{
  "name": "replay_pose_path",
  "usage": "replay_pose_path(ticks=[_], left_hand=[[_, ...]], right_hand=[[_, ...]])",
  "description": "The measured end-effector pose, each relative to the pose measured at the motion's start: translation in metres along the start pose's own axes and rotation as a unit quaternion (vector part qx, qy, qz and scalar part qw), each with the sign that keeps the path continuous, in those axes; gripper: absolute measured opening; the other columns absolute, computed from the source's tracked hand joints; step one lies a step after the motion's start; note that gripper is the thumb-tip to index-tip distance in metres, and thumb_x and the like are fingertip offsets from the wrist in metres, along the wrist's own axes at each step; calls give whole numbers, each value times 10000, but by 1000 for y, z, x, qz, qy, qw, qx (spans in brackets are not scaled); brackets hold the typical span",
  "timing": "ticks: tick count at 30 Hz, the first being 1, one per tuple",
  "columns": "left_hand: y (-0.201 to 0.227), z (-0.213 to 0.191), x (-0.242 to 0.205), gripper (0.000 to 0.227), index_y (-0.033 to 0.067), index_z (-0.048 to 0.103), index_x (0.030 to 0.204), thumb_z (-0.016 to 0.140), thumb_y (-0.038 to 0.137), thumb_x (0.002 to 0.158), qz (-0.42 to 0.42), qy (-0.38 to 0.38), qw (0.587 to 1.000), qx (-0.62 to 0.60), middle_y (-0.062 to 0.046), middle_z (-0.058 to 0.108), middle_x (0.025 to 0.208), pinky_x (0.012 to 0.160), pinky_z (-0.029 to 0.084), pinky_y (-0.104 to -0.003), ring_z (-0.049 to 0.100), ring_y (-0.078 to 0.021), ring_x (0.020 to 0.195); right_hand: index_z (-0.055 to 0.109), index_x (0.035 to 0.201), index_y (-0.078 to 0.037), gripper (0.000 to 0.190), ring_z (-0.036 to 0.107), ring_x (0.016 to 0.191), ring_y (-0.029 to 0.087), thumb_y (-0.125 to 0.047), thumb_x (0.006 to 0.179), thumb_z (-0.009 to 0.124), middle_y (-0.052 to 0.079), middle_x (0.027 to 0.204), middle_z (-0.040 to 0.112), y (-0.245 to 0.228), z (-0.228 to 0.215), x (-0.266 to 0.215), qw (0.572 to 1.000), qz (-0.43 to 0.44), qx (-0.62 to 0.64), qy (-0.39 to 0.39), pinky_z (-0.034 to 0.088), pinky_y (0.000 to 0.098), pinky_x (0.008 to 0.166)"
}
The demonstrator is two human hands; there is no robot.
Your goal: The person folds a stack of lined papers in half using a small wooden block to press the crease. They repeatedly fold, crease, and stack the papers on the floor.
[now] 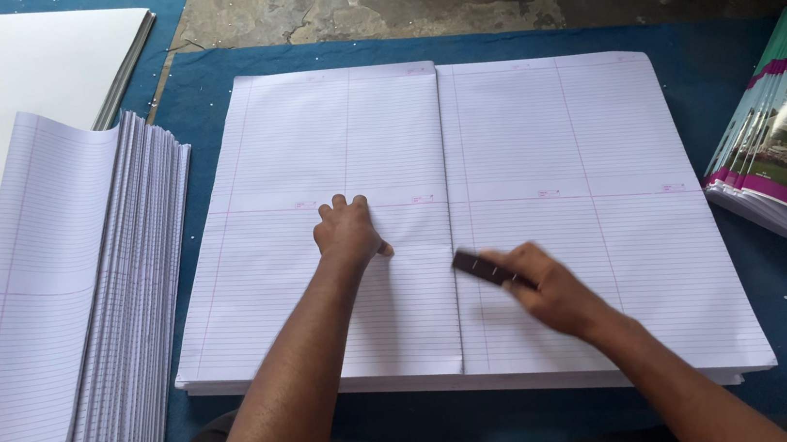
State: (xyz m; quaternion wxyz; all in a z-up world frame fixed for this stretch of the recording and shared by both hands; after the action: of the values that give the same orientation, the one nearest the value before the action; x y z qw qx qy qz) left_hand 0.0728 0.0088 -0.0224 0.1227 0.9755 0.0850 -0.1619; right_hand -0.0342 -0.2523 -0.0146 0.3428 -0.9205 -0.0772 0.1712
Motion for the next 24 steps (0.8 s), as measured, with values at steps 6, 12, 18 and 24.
replay_pose_path(ticks=[6,12,18,24], left_hand=[[-1,3,1,771,131,633,1271,972,379,625,8,3,1000,-5,-101,540,1350,940,551,-411,481,-302,1292],[-1,0,1,810,129,610,1289,983,361,609,12,21,1000,-10,-114,522,1354,940,543,-423,468,-310,1288],[-2,4,3,808,131,614,1291,976,388,616,15,22,1000,-2,-111,530,1351,927,558,-418,481,-309,1286],[-4,7,6,787,132,622,1270,971,411,623,22,20,1000,1,-99,538,1331,894,569,-411,486,-305,1272]], right_hand=[[527,1469,-208,518,582,1042,245,-189,953,567,141,1218,498,50,-47,13,981,59,-47,176,534,392,917],[577,1460,-122,522,566,1171,360,-206,944,585,228,1281,578,86,-64,14,945,66,-188,259,497,459,989],[685,1331,-151,419,586,1168,254,-178,933,556,87,1274,666,90,-64,18,915,116,-306,237,430,527,1020],[701,1262,-100,403,608,1166,297,-227,884,643,121,1257,679,54,-59,38,930,32,-251,265,477,492,1006]])
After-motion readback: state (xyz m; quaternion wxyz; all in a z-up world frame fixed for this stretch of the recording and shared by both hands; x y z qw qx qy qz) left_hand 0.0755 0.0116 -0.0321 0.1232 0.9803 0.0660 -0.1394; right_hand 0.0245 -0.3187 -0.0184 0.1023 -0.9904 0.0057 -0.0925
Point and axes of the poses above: each hand's wrist, its own x-axis towards the middle knuckle, its own z-axis out of the palm, y = z × x, the point moved 8 cm from there along x, towards the middle knuckle
